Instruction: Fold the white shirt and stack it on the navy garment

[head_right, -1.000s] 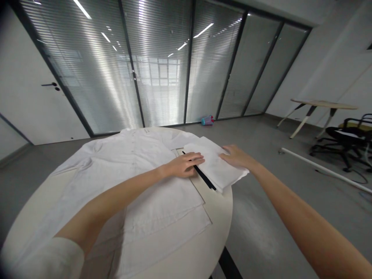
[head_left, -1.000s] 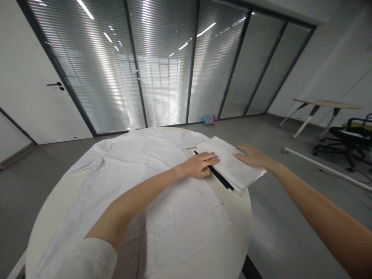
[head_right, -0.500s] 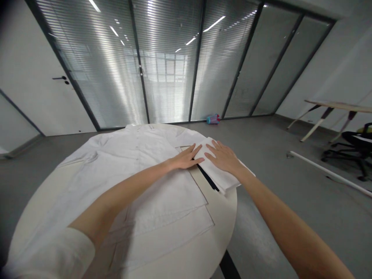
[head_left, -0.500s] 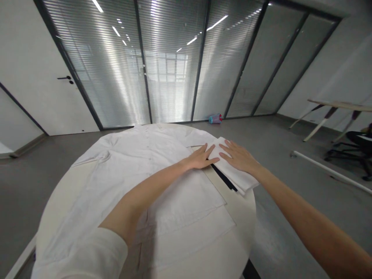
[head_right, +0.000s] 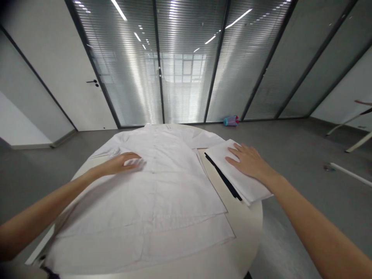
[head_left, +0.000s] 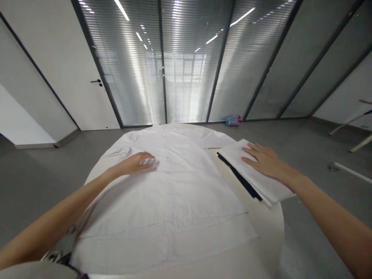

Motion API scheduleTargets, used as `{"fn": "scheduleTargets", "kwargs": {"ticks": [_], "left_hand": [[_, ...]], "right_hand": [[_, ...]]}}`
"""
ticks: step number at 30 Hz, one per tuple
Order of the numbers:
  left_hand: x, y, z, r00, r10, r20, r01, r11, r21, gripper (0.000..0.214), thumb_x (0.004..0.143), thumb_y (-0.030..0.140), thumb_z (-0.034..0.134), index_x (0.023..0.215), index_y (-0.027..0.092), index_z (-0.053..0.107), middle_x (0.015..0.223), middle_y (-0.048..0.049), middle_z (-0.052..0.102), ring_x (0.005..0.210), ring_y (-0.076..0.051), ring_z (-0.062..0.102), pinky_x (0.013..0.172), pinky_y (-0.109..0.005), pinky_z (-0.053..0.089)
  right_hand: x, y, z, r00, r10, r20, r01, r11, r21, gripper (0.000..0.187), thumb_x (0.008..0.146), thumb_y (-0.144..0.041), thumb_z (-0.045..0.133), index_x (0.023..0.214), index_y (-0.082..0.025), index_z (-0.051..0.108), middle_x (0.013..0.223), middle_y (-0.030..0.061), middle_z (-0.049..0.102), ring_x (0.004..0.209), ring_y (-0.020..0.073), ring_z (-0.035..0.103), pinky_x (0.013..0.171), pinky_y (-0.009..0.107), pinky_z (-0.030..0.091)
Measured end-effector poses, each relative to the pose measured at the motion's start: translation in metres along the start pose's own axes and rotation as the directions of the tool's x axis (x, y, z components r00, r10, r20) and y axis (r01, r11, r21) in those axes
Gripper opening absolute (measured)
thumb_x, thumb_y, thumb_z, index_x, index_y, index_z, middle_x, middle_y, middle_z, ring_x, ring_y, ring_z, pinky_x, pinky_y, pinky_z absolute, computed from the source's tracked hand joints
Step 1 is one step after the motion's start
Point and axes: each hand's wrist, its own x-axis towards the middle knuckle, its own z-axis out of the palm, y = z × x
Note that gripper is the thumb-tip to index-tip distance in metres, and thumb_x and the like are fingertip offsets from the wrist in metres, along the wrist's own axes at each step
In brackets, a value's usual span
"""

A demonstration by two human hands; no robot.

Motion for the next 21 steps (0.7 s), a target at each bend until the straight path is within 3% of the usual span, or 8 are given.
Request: {"fn": "scheduleTargets", "kwargs": {"ticks": [3, 5, 7, 10, 12, 16, 19, 21], "left_hand": [[-0.070, -0.014, -0.013, 0.998, -0.007, 0.060, 0.001, 0.995, 0.098, 0.040, 0.091, 0.051, 0.058, 0.118, 0.023, 0.069, 0.117, -0.0090, 0.068, 0.107, -0.024, 0.065, 0.095, -0.034, 0.051], [-0.113, -0.011, -0.015, 0.995, -0.033, 0.099, 0.019, 0.989, 0.145, 0.033, 0.092, 0.046, 0.059, 0.115, 0.025, 0.070, 0.117, -0.0078, 0.068, 0.106, -0.023, 0.066, 0.095, -0.034, 0.052], [-0.151, -0.001, -0.013, 0.990, -0.073, 0.120, 0.053, 0.985, 0.165, 0.030, 0.089, 0.041, 0.063, 0.115, 0.028, 0.071, 0.118, -0.0064, 0.067, 0.106, -0.023, 0.066, 0.095, -0.033, 0.053], [-0.194, 0.016, -0.005, 0.986, -0.106, 0.129, 0.086, 0.985, 0.151, 0.040, 0.085, 0.038, 0.069, 0.124, 0.033, 0.067, 0.127, -0.0048, 0.065, 0.113, -0.025, 0.065, 0.099, -0.034, 0.053], [-0.215, 0.021, 0.003, 0.988, -0.110, 0.112, 0.093, 0.985, 0.144, 0.046, 0.085, 0.037, 0.070, 0.130, 0.035, 0.064, 0.134, -0.0047, 0.062, 0.119, -0.026, 0.063, 0.103, -0.035, 0.052], [-0.237, 0.013, 0.013, 0.991, -0.114, 0.069, 0.100, 0.979, 0.176, 0.048, 0.087, 0.024, 0.062, 0.134, 0.033, 0.061, 0.140, -0.0052, 0.059, 0.122, -0.024, 0.062, 0.105, -0.033, 0.051], [-0.238, 0.006, 0.014, 0.994, -0.103, 0.034, 0.096, 0.979, 0.182, 0.036, 0.088, 0.020, 0.055, 0.120, 0.029, 0.069, 0.132, -0.0058, 0.065, 0.113, -0.022, 0.067, 0.099, -0.030, 0.054], [-0.233, 0.006, 0.013, 0.995, -0.100, -0.001, 0.098, 0.977, 0.191, 0.028, 0.092, 0.024, 0.051, 0.109, 0.026, 0.073, 0.122, -0.0063, 0.070, 0.105, -0.022, 0.070, 0.094, -0.030, 0.057]], "right_hand": [[-0.007, -0.035, -0.021, 0.971, -0.163, -0.176, 0.174, 0.984, 0.047, 0.054, 0.098, -0.047, 0.036, 0.128, -0.012, 0.065, 0.139, 0.0188, 0.057, 0.134, 0.0382, 0.046, 0.113, 0.056, 0.033], [-0.021, -0.068, -0.031, 0.937, -0.283, -0.203, 0.317, 0.935, 0.161, 0.048, 0.098, -0.050, 0.041, 0.122, -0.018, 0.067, 0.128, 0.0147, 0.063, 0.125, 0.0331, 0.055, 0.109, 0.051, 0.041], [-0.039, -0.098, -0.034, 0.909, -0.410, -0.079, 0.415, 0.864, 0.285, 0.043, 0.096, -0.052, 0.047, 0.119, -0.022, 0.067, 0.125, 0.0104, 0.066, 0.119, 0.0296, 0.060, 0.105, 0.048, 0.046], [-0.070, -0.121, -0.022, 0.839, -0.526, 0.140, 0.442, 0.808, 0.389, 0.044, 0.092, -0.048, 0.055, 0.127, -0.023, 0.065, 0.134, 0.0091, 0.062, 0.124, 0.0291, 0.058, 0.107, 0.046, 0.046], [-0.085, -0.121, -0.007, 0.824, -0.535, 0.185, 0.440, 0.810, 0.387, 0.048, 0.090, -0.040, 0.057, 0.136, -0.023, 0.060, 0.143, 0.0098, 0.056, 0.131, 0.0297, 0.053, 0.110, 0.047, 0.043], [-0.101, -0.110, 0.020, 0.867, -0.487, 0.107, 0.441, 0.849, 0.292, 0.041, 0.091, -0.029, 0.052, 0.129, -0.021, 0.065, 0.140, 0.0118, 0.058, 0.132, 0.0302, 0.052, 0.112, 0.049, 0.042], [-0.108, -0.102, 0.029, 0.887, -0.460, 0.053, 0.433, 0.864, 0.256, 0.034, 0.096, -0.034, 0.049, 0.119, -0.023, 0.070, 0.130, 0.0111, 0.065, 0.126, 0.0298, 0.058, 0.110, 0.049, 0.045], [-0.113, -0.097, 0.032, 0.894, -0.445, 0.048, 0.418, 0.870, 0.263, 0.037, 0.097, -0.042, 0.050, 0.123, -0.025, 0.069, 0.134, 0.0099, 0.063, 0.127, 0.0297, 0.057, 0.110, 0.050, 0.046]]}}
